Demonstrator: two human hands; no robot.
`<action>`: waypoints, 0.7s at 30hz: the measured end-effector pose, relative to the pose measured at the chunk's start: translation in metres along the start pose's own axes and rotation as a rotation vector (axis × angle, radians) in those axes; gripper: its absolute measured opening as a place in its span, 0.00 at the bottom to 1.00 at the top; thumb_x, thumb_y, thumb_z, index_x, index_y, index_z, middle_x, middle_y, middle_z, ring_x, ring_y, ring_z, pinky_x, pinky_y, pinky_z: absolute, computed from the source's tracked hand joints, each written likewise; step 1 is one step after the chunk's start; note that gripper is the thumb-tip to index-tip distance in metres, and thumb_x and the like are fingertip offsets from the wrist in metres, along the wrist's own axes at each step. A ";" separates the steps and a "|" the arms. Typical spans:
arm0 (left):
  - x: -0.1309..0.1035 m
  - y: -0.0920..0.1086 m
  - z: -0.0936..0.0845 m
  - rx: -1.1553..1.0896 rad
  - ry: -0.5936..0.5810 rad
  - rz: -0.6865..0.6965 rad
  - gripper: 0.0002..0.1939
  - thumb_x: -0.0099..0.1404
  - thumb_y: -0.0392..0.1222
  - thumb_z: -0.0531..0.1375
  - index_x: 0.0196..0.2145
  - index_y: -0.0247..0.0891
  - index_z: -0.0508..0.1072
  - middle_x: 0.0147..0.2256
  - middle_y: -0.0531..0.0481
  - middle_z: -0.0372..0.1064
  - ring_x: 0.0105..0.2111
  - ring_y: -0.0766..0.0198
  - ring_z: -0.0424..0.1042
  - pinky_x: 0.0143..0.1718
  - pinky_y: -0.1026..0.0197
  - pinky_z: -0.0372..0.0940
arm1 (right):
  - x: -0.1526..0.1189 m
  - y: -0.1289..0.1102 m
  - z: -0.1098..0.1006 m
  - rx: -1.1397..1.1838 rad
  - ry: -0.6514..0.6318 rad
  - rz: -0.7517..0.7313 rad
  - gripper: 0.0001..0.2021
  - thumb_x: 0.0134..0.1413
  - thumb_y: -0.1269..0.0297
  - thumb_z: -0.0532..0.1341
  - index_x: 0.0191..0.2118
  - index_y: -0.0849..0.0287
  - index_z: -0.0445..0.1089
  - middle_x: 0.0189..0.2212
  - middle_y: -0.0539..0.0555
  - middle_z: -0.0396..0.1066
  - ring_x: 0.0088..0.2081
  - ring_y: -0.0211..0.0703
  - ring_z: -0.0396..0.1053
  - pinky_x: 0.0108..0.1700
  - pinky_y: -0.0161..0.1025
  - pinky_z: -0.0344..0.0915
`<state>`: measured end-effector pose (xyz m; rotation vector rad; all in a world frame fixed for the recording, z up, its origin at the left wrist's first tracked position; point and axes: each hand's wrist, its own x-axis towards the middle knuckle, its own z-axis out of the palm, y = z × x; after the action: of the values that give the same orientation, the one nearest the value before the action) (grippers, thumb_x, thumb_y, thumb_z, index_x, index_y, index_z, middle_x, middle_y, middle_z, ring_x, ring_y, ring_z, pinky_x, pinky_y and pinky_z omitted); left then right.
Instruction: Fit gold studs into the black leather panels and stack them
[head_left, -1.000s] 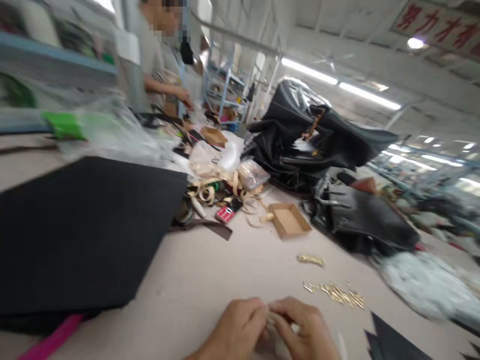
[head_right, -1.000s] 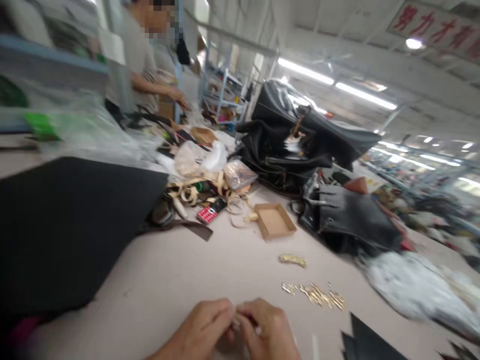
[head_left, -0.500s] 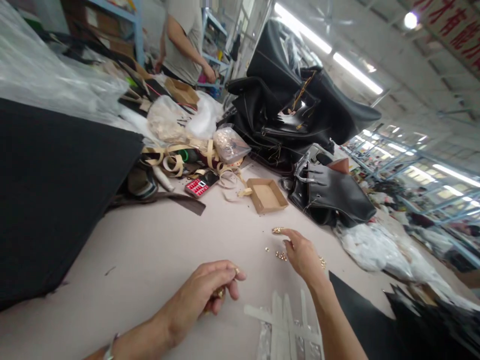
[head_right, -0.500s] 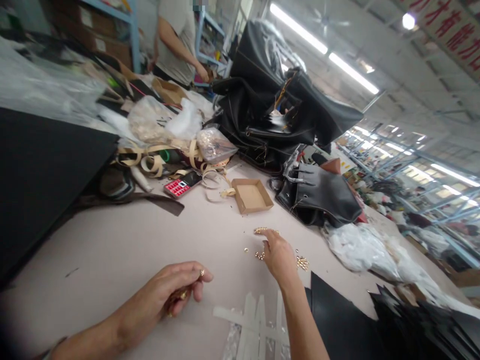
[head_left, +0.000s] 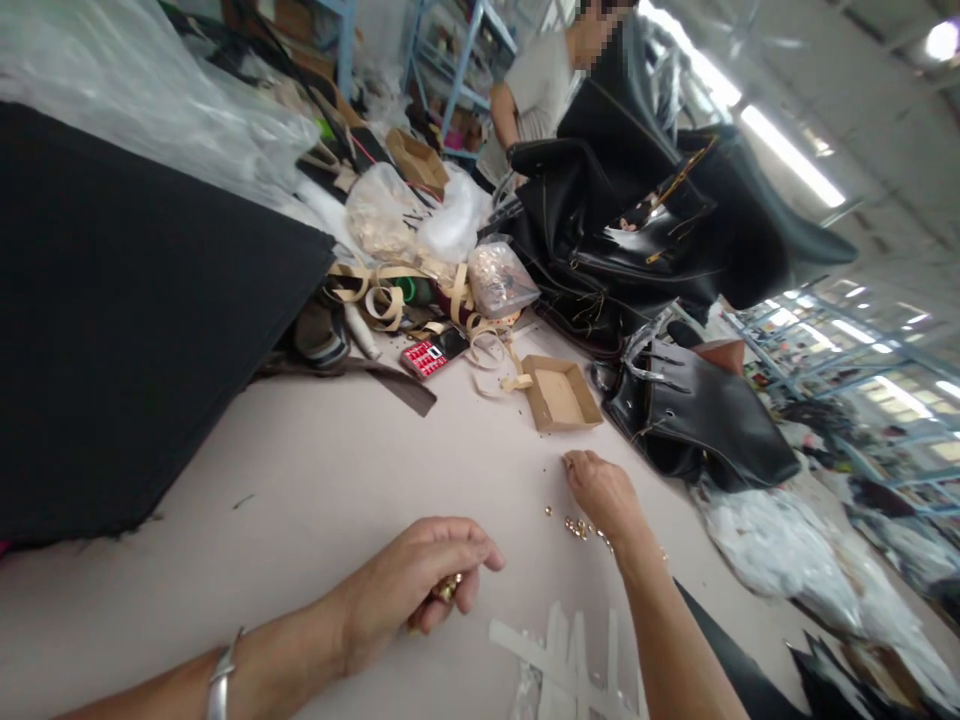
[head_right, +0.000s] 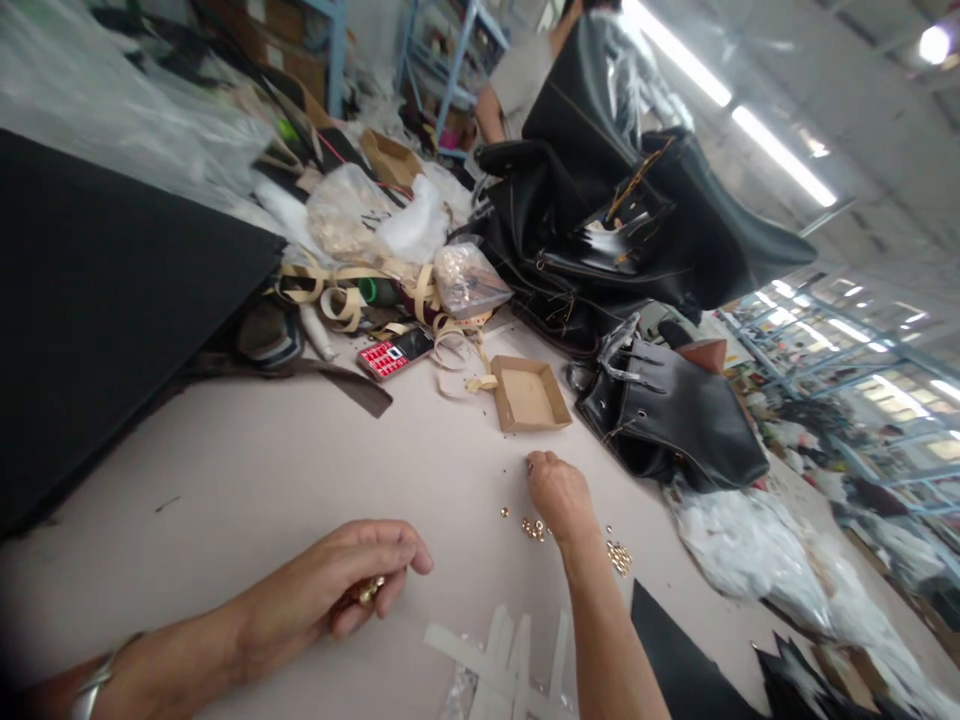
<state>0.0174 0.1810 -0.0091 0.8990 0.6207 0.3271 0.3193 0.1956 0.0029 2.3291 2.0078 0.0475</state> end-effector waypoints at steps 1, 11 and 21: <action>0.000 0.000 0.000 -0.020 0.000 0.000 0.18 0.62 0.53 0.58 0.38 0.35 0.74 0.21 0.57 0.64 0.14 0.77 0.49 0.16 0.66 0.37 | 0.001 0.003 -0.001 0.038 0.030 0.003 0.15 0.62 0.73 0.54 0.48 0.61 0.75 0.45 0.63 0.78 0.44 0.51 0.77 0.48 0.43 0.68; 0.000 0.005 -0.002 -0.099 -0.020 0.006 0.18 0.58 0.52 0.62 0.37 0.34 0.74 0.19 0.60 0.60 0.13 0.77 0.45 0.14 0.68 0.37 | 0.020 -0.007 -0.008 0.632 0.237 0.007 0.14 0.53 0.56 0.60 0.37 0.57 0.79 0.39 0.57 0.80 0.40 0.50 0.77 0.47 0.45 0.71; 0.001 0.008 -0.003 -0.129 -0.003 -0.015 0.18 0.52 0.52 0.63 0.34 0.35 0.73 0.18 0.59 0.62 0.12 0.77 0.47 0.13 0.68 0.38 | 0.012 -0.052 -0.022 1.027 0.112 0.054 0.18 0.48 0.51 0.65 0.38 0.61 0.78 0.30 0.55 0.78 0.29 0.45 0.75 0.33 0.40 0.72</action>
<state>0.0158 0.1880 -0.0042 0.7711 0.5967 0.3487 0.2686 0.2161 0.0214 2.9206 2.3561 -1.1242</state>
